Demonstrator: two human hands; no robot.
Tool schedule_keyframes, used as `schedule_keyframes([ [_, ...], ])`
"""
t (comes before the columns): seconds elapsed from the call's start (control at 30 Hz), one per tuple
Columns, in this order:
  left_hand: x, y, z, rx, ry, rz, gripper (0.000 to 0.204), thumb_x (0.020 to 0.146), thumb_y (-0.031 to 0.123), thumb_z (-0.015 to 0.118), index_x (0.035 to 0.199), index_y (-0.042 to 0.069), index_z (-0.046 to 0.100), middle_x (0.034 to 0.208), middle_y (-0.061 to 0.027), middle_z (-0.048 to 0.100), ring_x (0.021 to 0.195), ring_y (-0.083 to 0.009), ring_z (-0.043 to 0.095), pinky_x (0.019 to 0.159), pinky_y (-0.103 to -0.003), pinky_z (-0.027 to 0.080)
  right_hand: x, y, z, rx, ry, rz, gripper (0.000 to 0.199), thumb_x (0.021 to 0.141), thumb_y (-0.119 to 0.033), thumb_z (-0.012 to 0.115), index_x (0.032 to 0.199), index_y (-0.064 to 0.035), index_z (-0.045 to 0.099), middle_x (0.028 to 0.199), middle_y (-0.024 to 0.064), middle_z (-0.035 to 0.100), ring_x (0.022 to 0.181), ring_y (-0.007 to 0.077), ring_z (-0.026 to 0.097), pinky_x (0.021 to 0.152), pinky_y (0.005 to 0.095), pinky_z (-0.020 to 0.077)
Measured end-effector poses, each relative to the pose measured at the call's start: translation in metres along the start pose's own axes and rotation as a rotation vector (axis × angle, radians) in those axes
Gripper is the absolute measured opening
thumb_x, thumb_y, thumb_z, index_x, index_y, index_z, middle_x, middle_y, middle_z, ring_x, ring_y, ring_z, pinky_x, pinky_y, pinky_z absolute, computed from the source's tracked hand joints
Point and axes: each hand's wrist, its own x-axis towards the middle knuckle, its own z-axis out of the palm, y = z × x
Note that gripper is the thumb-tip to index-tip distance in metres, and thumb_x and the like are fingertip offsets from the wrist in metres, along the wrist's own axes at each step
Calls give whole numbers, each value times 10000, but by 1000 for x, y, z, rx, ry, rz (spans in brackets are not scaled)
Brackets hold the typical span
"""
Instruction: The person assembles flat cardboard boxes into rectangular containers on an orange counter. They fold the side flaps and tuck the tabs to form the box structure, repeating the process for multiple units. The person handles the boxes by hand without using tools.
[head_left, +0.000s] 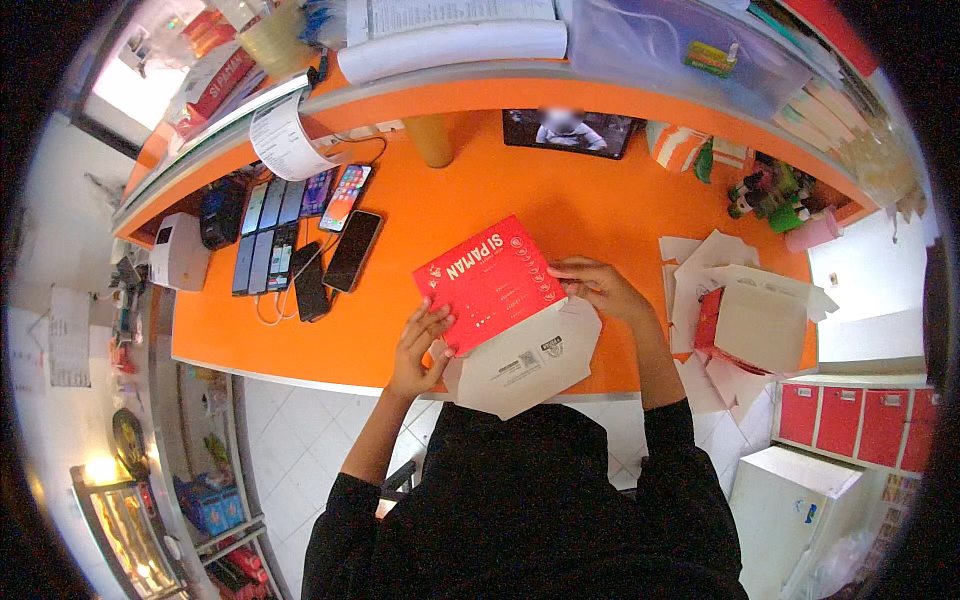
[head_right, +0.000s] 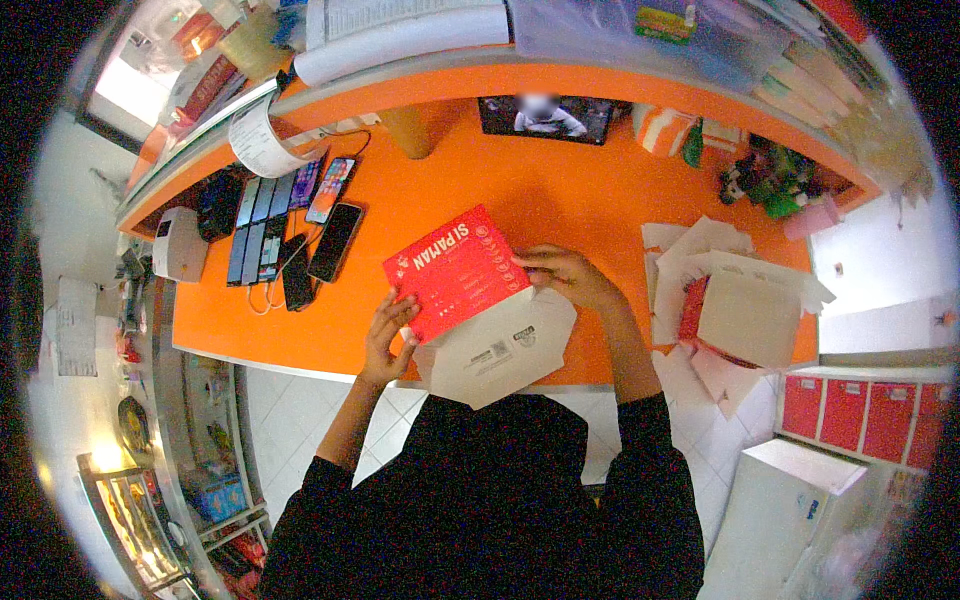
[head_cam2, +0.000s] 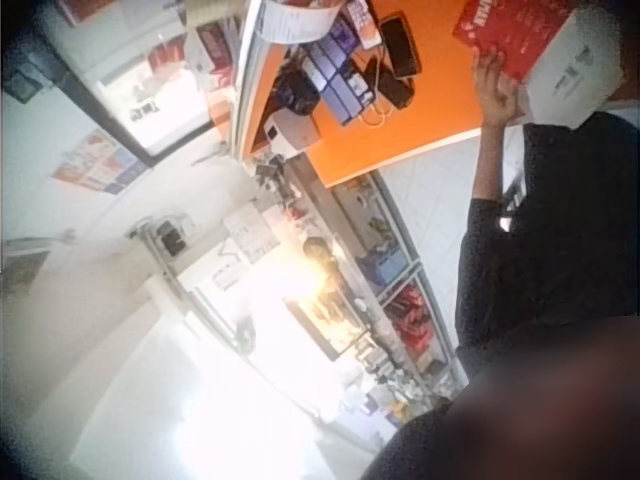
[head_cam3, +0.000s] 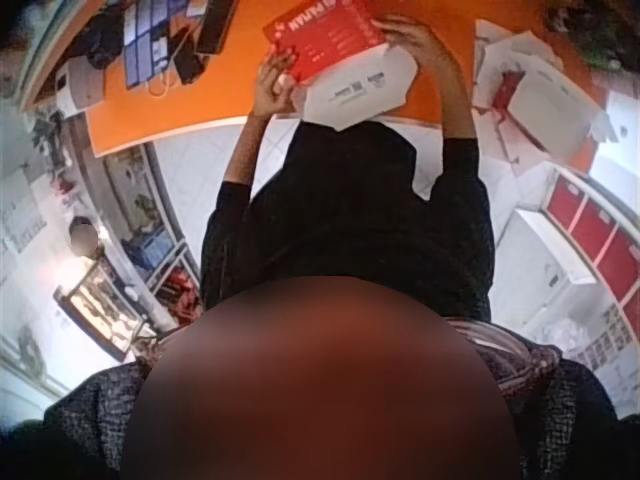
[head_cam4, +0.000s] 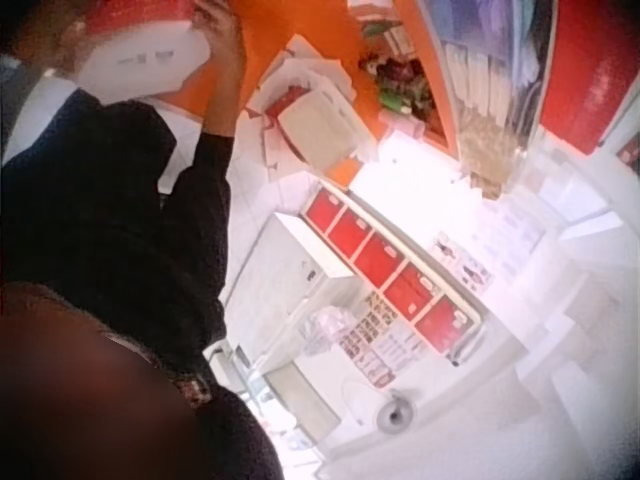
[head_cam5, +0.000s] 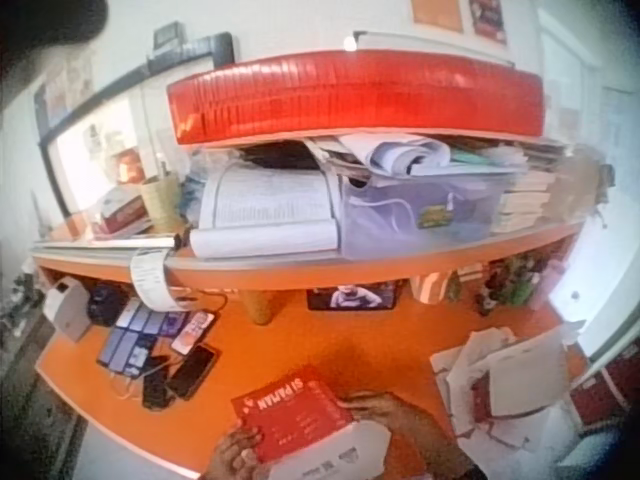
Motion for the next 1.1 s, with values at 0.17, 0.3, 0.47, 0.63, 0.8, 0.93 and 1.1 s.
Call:
schedule_keyframes([
  [0.17, -2, -1, -3, 19, -42, -23, 435, 860, 271, 670, 1230, 47, 622, 1329, -132, 560, 1363, -381, 381, 1115, -487, 308, 4, 1, 1, -40, 50, -15, 394, 851, -12, 658, 1233, -109, 645, 1190, 121, 631, 1059, 245, 621, 888, 313, 506],
  [0.3, -3, -3, 0, 24, -27, 0, 429, 866, 258, 657, 1242, 54, 616, 1333, -129, 558, 1363, -379, 381, 1112, -487, 315, 3, 4, 5, -78, 98, 1, 385, 849, 19, 637, 1214, -104, 656, 1167, 126, 642, 1056, 254, 626, 900, 328, 501],
  [0.47, -5, -3, 6, 86, 16, 21, 412, 864, 205, 637, 1245, 52, 612, 1334, -129, 557, 1364, -372, 382, 1107, -487, 323, 2, 3, 8, -112, 129, -55, 358, 861, 11, 625, 1200, -97, 660, 1156, 133, 645, 1050, 269, 629, 886, 328, 506],
  [0.63, -5, -1, 8, 82, 26, 23, 410, 847, 143, 616, 1244, 41, 606, 1336, -131, 555, 1361, -376, 384, 1106, -487, 327, 4, -7, 10, -167, 142, -35, 308, 902, -67, 608, 1204, -102, 658, 1153, 132, 647, 1052, 269, 630, 897, 330, 501],
  [0.8, 1, 1, 3, 100, 9, 28, 426, 844, 142, 639, 1254, 38, 596, 1341, -136, 551, 1357, -374, 392, 1105, -477, 333, 0, -4, 19, -124, 240, 1, 249, 934, -114, 592, 1170, -63, 651, 1137, 126, 649, 1048, 248, 621, 891, 340, 495],
  [0.93, 6, 1, -2, 88, -11, 52, 454, 837, 155, 671, 1268, 40, 588, 1342, -141, 550, 1352, -374, 399, 1106, -473, 335, -19, 9, 67, -53, 868, -38, 211, 944, -119, 585, 1132, -28, 609, 1052, 122, 639, 975, 238, 614, 854, 341, 494],
  [1.1, 5, 1, 0, 51, 1, 49, 456, 860, 160, 614, 1296, 34, 568, 1357, -153, 543, 1345, -398, 402, 1117, -495, 306, -30, 6, 160, -102, 497, 89, 290, 865, -173, 682, 1110, -59, 579, 1044, 101, 589, 908, 209, 587, 802, 335, 490],
])
